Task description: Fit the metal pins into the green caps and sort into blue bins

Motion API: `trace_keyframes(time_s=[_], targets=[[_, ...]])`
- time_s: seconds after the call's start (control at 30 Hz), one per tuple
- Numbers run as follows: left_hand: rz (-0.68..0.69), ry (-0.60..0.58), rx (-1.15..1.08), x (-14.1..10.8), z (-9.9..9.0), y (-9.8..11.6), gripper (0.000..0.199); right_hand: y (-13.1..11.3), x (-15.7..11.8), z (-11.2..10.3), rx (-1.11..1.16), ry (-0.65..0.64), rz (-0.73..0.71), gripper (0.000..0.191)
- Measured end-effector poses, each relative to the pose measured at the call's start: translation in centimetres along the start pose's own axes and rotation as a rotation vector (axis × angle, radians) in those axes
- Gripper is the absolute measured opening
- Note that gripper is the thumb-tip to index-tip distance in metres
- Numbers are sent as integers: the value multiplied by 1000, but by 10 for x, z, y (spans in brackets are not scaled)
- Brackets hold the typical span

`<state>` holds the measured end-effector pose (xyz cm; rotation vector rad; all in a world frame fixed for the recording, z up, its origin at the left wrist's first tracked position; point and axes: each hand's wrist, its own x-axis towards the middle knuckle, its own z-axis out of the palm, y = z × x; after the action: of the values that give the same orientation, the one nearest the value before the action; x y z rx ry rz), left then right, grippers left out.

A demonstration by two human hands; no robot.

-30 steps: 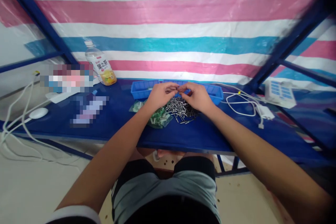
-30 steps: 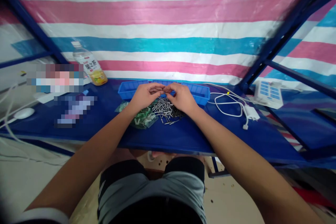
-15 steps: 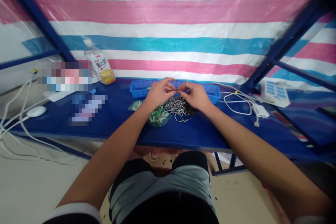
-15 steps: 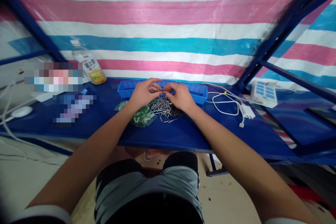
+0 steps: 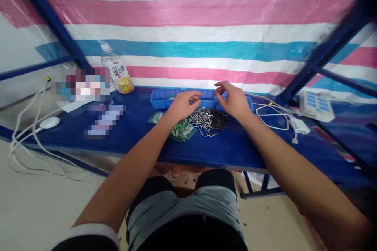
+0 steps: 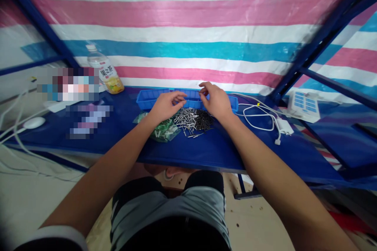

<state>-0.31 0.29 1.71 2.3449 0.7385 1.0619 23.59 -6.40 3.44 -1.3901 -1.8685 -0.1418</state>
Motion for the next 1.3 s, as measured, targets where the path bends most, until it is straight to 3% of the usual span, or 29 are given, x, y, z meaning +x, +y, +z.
trace_keyframes(time_s=[0.13,0.23,0.43,0.67,0.83,0.97,1.1,1.3], targets=[[91,-182,154,-2,-1,1,22,10,3,-9,-152,54,56,40],[113,-250,215,-4,-3,3,26,18,5,-12,-244,58,98,42],[104,-260,229,-5,-5,7,31,29,6,-11,-345,-57,124,32],[94,-282,225,-5,-4,4,31,25,2,-8,-422,-110,163,27],[101,-259,251,-4,-4,2,30,1,3,-14,-263,-139,40,29],[83,-189,231,-3,-6,3,37,-20,0,-12,-25,-369,-132,26],[68,-121,224,-2,-7,6,36,-24,-7,3,-5,-450,-275,27],[86,-102,242,-1,-5,5,32,-21,-11,19,-21,-480,-257,16]])
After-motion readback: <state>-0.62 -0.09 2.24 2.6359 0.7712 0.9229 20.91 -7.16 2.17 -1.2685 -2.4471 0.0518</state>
